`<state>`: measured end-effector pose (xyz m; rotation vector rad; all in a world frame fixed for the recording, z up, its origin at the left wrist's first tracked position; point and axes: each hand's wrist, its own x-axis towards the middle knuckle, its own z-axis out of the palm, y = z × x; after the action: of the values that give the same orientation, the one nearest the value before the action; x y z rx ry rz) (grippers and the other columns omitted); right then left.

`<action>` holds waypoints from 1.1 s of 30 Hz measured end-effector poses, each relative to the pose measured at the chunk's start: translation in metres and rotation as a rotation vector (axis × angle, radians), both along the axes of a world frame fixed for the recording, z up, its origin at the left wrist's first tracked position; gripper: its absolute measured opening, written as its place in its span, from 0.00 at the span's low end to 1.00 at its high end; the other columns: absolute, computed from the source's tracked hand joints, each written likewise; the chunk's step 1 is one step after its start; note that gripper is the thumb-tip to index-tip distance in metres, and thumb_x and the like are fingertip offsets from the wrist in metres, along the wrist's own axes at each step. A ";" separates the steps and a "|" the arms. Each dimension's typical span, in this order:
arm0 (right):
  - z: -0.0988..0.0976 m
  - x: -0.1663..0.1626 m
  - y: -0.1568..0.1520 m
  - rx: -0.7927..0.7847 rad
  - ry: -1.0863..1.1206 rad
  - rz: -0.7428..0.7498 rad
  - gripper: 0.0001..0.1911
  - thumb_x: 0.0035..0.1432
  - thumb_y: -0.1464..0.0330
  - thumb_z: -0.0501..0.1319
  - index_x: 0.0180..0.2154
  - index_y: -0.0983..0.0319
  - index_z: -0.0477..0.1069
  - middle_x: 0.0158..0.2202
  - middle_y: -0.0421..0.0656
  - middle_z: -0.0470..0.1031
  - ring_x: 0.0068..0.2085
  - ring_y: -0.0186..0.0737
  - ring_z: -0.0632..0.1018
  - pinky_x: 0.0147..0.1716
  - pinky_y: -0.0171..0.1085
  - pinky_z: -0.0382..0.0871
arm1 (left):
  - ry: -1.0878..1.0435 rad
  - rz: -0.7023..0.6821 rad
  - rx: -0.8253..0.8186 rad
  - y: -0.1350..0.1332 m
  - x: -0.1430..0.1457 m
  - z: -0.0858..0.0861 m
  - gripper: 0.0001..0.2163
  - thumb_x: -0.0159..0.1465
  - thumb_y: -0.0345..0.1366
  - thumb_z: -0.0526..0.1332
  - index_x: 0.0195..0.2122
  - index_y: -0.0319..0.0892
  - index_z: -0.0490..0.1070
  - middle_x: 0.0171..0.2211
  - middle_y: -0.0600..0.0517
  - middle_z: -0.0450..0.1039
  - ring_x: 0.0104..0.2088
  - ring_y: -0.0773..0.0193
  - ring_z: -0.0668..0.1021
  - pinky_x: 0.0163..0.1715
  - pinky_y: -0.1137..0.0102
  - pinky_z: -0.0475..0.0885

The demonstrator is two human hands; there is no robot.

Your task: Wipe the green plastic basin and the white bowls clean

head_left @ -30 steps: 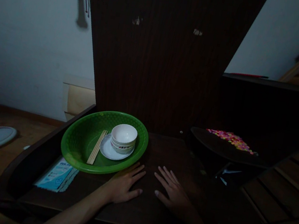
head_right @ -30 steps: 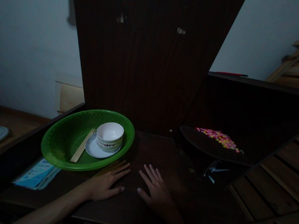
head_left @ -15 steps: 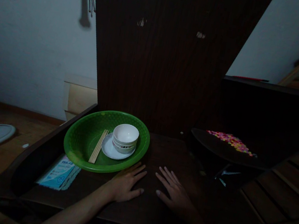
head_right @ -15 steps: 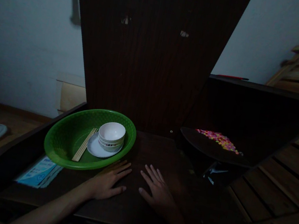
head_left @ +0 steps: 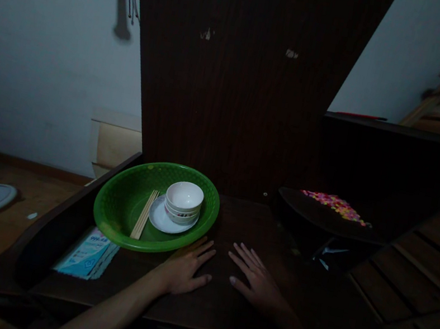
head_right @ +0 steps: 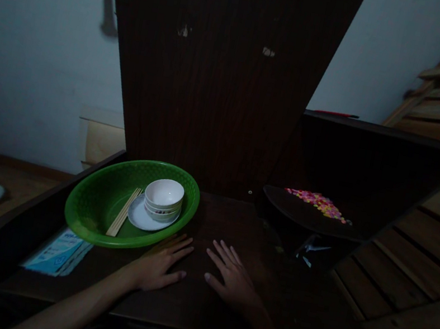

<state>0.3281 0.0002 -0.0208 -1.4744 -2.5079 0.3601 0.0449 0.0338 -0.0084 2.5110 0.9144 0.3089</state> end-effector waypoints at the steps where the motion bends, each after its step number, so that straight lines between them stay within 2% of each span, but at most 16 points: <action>1: 0.001 0.000 0.000 -0.003 -0.002 -0.004 0.33 0.68 0.49 0.51 0.69 0.52 0.54 0.72 0.43 0.47 0.72 0.50 0.48 0.70 0.58 0.42 | -0.006 -0.002 0.003 0.000 0.000 0.000 0.33 0.68 0.53 0.53 0.70 0.43 0.52 0.73 0.43 0.45 0.72 0.46 0.50 0.68 0.49 0.52; 15: -0.009 0.001 0.000 0.004 -0.056 0.004 0.33 0.69 0.50 0.49 0.70 0.52 0.49 0.73 0.43 0.43 0.73 0.50 0.46 0.69 0.59 0.41 | -0.012 -0.017 0.035 0.000 -0.003 -0.009 0.33 0.69 0.55 0.50 0.71 0.45 0.49 0.73 0.45 0.42 0.72 0.46 0.48 0.69 0.48 0.51; 24: -0.010 0.000 -0.006 0.012 -0.067 -0.021 0.33 0.70 0.50 0.48 0.70 0.51 0.47 0.73 0.41 0.42 0.73 0.49 0.46 0.70 0.58 0.41 | 0.011 -0.012 -0.001 -0.002 -0.001 -0.002 0.32 0.69 0.53 0.50 0.71 0.44 0.50 0.73 0.44 0.41 0.72 0.45 0.48 0.68 0.46 0.51; 33: -0.003 -0.002 -0.009 -0.027 -0.026 -0.018 0.34 0.69 0.51 0.50 0.71 0.49 0.45 0.73 0.41 0.41 0.72 0.53 0.46 0.69 0.61 0.43 | 0.041 -0.041 -0.096 0.001 -0.004 0.004 0.33 0.70 0.54 0.49 0.72 0.45 0.46 0.74 0.45 0.38 0.72 0.44 0.46 0.68 0.46 0.50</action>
<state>0.3266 -0.0085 -0.0236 -1.5209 -2.5174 0.3758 0.0408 0.0348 -0.0041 2.4527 0.8710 0.1957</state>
